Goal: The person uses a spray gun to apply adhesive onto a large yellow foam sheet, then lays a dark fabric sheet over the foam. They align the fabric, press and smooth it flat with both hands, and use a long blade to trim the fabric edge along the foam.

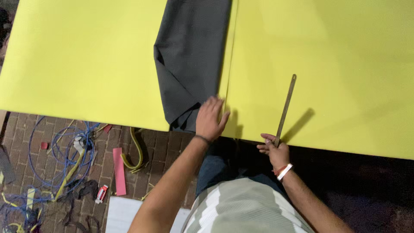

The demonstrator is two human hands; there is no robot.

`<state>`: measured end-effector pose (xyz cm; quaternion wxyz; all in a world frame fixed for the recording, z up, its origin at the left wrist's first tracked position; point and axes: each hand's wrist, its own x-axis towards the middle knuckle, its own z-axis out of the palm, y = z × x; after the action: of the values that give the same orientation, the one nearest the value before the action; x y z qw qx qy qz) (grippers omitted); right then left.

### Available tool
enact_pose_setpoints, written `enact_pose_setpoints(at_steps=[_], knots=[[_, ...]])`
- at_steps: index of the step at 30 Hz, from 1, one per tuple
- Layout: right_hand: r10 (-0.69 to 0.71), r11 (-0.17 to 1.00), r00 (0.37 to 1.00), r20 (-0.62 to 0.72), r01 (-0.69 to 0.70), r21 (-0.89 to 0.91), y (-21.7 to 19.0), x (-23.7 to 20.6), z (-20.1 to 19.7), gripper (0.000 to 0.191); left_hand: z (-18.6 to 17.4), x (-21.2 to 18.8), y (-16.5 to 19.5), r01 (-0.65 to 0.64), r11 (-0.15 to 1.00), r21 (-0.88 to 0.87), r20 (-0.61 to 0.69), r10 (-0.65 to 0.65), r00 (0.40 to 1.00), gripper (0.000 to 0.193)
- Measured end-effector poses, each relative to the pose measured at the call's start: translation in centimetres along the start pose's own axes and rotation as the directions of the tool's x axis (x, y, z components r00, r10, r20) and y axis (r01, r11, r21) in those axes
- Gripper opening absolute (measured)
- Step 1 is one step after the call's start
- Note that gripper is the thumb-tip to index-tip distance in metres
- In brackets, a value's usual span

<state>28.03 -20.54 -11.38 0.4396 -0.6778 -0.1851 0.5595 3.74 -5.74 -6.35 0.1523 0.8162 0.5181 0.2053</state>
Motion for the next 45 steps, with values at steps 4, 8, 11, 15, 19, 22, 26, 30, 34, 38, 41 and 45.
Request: enact_pose_setpoints(at_steps=[4,8,11,15,19,22,26,30,34,38,41,45], knots=[[0.039,0.997,0.999,-0.008,-0.039,-0.061,-0.4,0.1,0.4,0.031,2.8,4.9,-1.9,-0.032,0.973,0.228,0.294,-0.038,0.955,0.086],[0.238,0.969,0.971,0.021,-0.236,-0.074,-0.5,-0.4,0.0,0.032,4.5,4.6,-2.8,-0.061,0.958,0.28,0.328,-0.036,0.944,0.084],[0.257,0.947,0.966,0.002,-0.251,-0.202,-0.2,-1.0,-1.0,0.033,4.5,3.9,-2.7,-0.07,0.957,0.281,0.338,-0.03,0.941,0.083],[-0.215,0.956,0.97,-0.112,0.186,-0.228,-1.3,1.2,-3.1,0.042,3.4,3.7,-1.5,-0.048,0.967,0.25,0.388,-0.054,0.92,0.084],[-0.399,0.641,0.876,-0.271,0.055,-0.766,-5.6,6.7,-6.3,0.068,1.9,4.1,-0.4,-0.055,0.97,0.239,0.503,-0.075,0.861,0.089],[-0.506,0.429,0.827,-0.244,-0.004,-0.903,-8.5,9.1,-7.4,0.077,1.2,6.4,-0.8,-0.006,0.987,0.162,0.535,-0.082,0.841,0.088],[-0.5,0.129,0.85,-0.165,-0.116,-0.985,-11.4,12.7,-5.2,0.08,2.0,13.4,-3.0,-0.061,0.984,0.165,0.454,-0.021,0.891,0.076],[-0.331,0.028,0.936,-0.122,-0.119,-0.992,-14.4,18.1,-0.3,0.08,4.2,21.1,-5.3,-0.1,0.984,0.145,0.424,0.029,0.905,0.069],[-0.285,-0.041,0.958,-0.029,-0.042,-0.998,-16.5,23.3,5.1,0.081,5.7,28.5,-6.9,-0.12,0.984,0.134,0.372,0.063,0.926,0.066],[-0.369,-0.071,0.929,-0.015,-0.045,-0.996,-21.3,29.8,5.8,0.089,5.5,36.1,-7.8,-0.04,0.984,0.174,0.443,-0.042,0.895,0.069],[-0.411,0.066,0.901,-0.139,-0.123,-0.99,-26.4,35.4,5.5,0.085,4.9,40.1,-8.3,0.035,0.982,0.188,0.438,-0.116,0.892,0.071],[-0.344,0.062,0.931,-0.126,-0.111,-0.992,-31.8,41.4,8.5,0.078,5.1,41.8,-8.4,0.026,0.981,0.192,0.345,-0.092,0.934,0.068]])
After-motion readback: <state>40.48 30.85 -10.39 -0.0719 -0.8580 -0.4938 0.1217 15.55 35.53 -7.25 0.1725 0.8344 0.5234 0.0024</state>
